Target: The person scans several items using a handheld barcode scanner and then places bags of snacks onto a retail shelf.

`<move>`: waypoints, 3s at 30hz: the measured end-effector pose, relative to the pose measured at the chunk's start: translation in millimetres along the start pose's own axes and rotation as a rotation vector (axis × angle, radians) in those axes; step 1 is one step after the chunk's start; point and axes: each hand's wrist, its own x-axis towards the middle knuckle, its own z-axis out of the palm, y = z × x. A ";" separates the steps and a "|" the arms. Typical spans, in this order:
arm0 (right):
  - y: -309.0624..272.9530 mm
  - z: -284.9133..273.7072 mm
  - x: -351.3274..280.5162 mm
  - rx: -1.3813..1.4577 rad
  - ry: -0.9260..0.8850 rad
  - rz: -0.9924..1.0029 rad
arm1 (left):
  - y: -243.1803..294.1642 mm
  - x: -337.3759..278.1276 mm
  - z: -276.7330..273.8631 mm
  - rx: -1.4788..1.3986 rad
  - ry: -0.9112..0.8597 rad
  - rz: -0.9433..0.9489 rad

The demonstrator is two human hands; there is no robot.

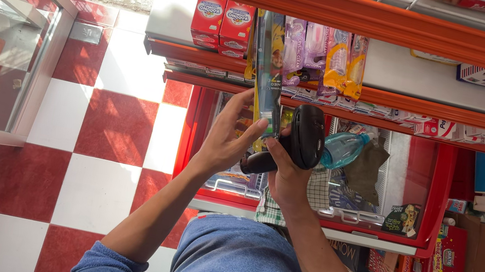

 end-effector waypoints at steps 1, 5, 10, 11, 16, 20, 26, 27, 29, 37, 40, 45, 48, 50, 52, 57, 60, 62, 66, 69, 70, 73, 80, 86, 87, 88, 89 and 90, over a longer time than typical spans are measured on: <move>0.0 3.1 1.1 0.009 0.031 -0.002 | 0.3 -1.6 -2.5 0.060 0.033 -0.028; 4.6 13.1 4.9 0.054 0.136 0.002 | -3.8 -3.7 -7.5 0.185 0.063 0.002; 11.5 15.9 12.5 0.092 0.063 -0.030 | -4.9 4.9 -9.1 0.036 0.076 0.005; 11.7 16.7 13.8 0.082 0.078 -0.020 | -5.2 8.7 -10.1 -0.008 0.087 -0.027; 10.4 20.6 16.7 -0.007 0.030 -0.061 | -17.5 23.9 -15.7 0.066 0.145 -0.020; 7.6 27.0 20.9 -0.108 0.023 -0.060 | -29.5 35.9 -19.2 0.038 0.183 -0.059; 2.3 40.4 24.1 -0.159 -0.075 -0.115 | -35.9 46.9 -18.5 -0.126 0.261 -0.040; 1.0 41.8 24.0 -0.159 -0.075 -0.117 | -33.8 46.2 -19.3 -0.126 0.260 -0.040; 0.1 42.0 23.6 -0.230 -0.118 -0.122 | -28.0 42.3 -21.9 -0.241 0.155 0.050; 3.8 26.4 22.9 -0.406 -0.136 0.000 | -39.9 45.6 -16.6 -0.197 0.254 -0.003; 4.3 4.9 9.4 -0.510 -0.101 0.017 | -63.3 39.7 -12.5 -0.192 0.321 0.015; 18.1 -67.9 -25.9 -0.571 -0.036 -0.127 | -113.6 -11.2 15.8 -0.178 0.349 0.101; 20.4 -110.0 -43.4 -0.452 0.213 -0.047 | -141.9 -41.6 51.3 0.071 0.098 -0.124; 20.8 -139.0 -52.4 -0.380 0.362 -0.041 | -154.7 -58.4 70.6 0.254 -0.029 -0.238; 21.2 -166.0 -60.3 -0.373 0.441 -0.080 | -162.3 -67.6 84.3 0.445 -0.256 0.115; 25.9 -218.2 -71.8 -0.397 0.616 -0.061 | -187.4 -70.0 114.5 0.598 -0.447 0.041; 25.2 -231.9 -80.3 -0.373 0.618 -0.002 | -193.7 -64.2 117.3 0.550 -0.573 -0.043; 25.0 -235.0 -83.2 -0.369 0.650 0.058 | -188.0 -56.2 118.5 0.482 -0.633 -0.064; 19.6 -236.7 -87.5 -0.445 0.739 0.058 | -162.9 -44.1 123.2 0.241 -0.658 -0.020; 10.6 -233.3 -89.8 -0.510 0.670 0.078 | -150.5 -35.0 137.8 0.124 -0.657 -0.151; 7.5 -231.9 -92.4 -0.428 0.604 0.056 | -147.1 -31.1 143.2 0.088 -0.657 -0.171; 5.0 -233.7 -97.7 -0.328 0.531 0.042 | -136.3 -18.9 163.9 0.059 -0.638 -0.243; 1.0 -280.3 -86.5 -0.482 0.805 0.021 | -136.5 45.3 183.4 0.437 -0.500 0.108; -24.3 -305.1 -47.6 -0.707 0.706 -0.134 | -136.0 50.2 204.5 0.424 -0.592 0.015; -27.0 -309.4 -43.6 -0.700 0.712 -0.136 | -135.6 46.4 209.8 0.396 -0.597 0.055; -29.0 -314.2 -39.3 -0.825 0.703 -0.109 | -136.4 43.7 215.3 0.368 -0.603 0.095; -31.2 -319.6 -35.9 -0.950 0.694 -0.080 | -138.6 42.4 221.8 0.369 -0.612 0.097; -32.6 -324.0 -32.3 -0.945 0.702 -0.082 | -142.1 41.0 228.7 0.355 -0.612 0.184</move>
